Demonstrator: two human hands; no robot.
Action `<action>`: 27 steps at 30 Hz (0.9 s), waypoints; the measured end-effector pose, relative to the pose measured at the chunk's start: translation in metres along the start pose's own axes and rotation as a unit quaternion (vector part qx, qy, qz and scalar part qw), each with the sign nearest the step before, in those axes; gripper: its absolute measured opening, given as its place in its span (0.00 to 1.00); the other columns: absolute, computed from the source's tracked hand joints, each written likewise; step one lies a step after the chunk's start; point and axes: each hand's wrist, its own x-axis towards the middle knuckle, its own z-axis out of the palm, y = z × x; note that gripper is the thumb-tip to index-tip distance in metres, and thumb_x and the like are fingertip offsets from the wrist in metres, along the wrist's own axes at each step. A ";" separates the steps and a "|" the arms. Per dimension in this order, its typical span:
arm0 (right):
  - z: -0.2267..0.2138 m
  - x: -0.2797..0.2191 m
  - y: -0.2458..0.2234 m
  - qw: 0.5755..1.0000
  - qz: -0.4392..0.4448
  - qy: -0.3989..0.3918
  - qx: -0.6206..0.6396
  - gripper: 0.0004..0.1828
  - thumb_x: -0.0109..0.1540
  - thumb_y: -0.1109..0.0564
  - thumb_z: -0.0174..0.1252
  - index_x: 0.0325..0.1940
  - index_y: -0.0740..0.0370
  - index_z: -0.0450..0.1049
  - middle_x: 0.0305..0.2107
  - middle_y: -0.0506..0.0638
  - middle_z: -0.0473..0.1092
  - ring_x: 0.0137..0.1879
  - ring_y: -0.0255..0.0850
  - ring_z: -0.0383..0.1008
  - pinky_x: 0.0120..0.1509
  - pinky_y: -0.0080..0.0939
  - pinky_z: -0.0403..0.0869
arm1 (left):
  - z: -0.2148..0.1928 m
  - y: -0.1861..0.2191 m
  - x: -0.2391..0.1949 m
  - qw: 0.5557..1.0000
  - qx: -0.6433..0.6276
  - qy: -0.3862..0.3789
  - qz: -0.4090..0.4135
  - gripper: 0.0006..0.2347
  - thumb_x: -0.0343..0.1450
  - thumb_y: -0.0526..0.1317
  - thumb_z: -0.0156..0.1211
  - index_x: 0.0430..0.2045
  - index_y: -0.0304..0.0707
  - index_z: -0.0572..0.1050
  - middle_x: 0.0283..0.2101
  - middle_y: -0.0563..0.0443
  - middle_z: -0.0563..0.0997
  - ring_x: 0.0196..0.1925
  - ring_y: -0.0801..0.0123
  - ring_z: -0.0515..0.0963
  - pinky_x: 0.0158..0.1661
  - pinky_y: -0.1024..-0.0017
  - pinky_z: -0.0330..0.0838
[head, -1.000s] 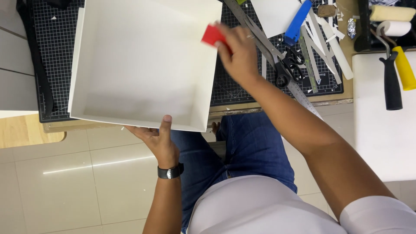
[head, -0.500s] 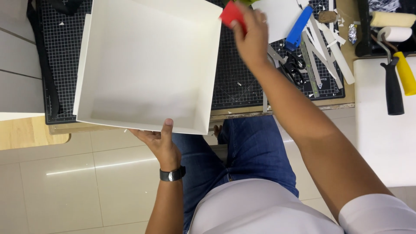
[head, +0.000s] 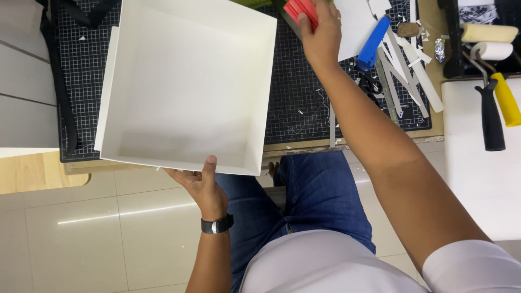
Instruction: Refining the edges of a handmade box by trimming excess paper with scissors and smoothing the seams with a scraper and bone folder.
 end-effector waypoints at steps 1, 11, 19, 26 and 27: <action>-0.005 0.004 -0.011 0.998 0.012 0.000 0.066 0.13 0.67 0.58 0.58 0.57 0.58 0.71 0.49 0.56 0.71 0.55 0.54 0.71 0.54 0.49 0.72 | 0.000 -0.001 0.001 1.000 0.006 0.005 -0.008 0.44 0.67 0.36 0.67 0.74 0.45 0.40 0.74 0.47 0.56 0.71 0.62 0.63 0.70 0.63 0.57; 0.010 0.016 0.000 0.962 0.200 -0.112 0.148 0.20 0.66 0.53 0.58 0.62 0.55 0.73 0.52 0.53 0.76 0.56 0.48 0.78 0.58 0.43 0.75 | 0.002 0.003 0.003 1.000 -0.011 -0.009 0.002 0.42 0.67 0.35 0.65 0.73 0.45 0.42 0.74 0.46 0.55 0.72 0.58 0.62 0.72 0.60 0.56; 0.013 0.003 -0.003 0.923 0.300 -0.157 0.181 0.22 0.65 0.47 0.57 0.63 0.52 0.73 0.54 0.48 0.76 0.55 0.42 0.77 0.58 0.42 0.73 | 0.004 0.012 0.001 0.990 -0.024 0.028 -0.137 0.40 0.65 0.39 0.63 0.72 0.60 0.45 0.65 0.57 0.65 0.51 0.70 0.70 0.47 0.66 0.74; 0.002 -0.034 0.022 0.993 0.038 -0.102 0.041 0.28 0.62 0.61 0.60 0.67 0.48 0.72 0.45 0.56 0.78 0.49 0.50 0.78 0.57 0.47 0.73 | 0.007 -0.001 -0.014 0.967 -0.037 0.058 -0.246 0.45 0.62 0.47 0.64 0.71 0.55 0.38 0.69 0.42 0.54 0.67 0.58 0.62 0.64 0.46 0.63; -0.015 -0.040 0.012 0.995 0.011 -0.095 0.035 0.23 0.67 0.55 0.58 0.67 0.51 0.72 0.49 0.55 0.75 0.55 0.53 0.73 0.57 0.52 0.73 | 0.010 -0.001 -0.018 0.965 -0.049 0.068 -0.250 0.45 0.62 0.47 0.64 0.72 0.55 0.39 0.63 0.44 0.59 0.61 0.60 0.67 0.56 0.50 0.69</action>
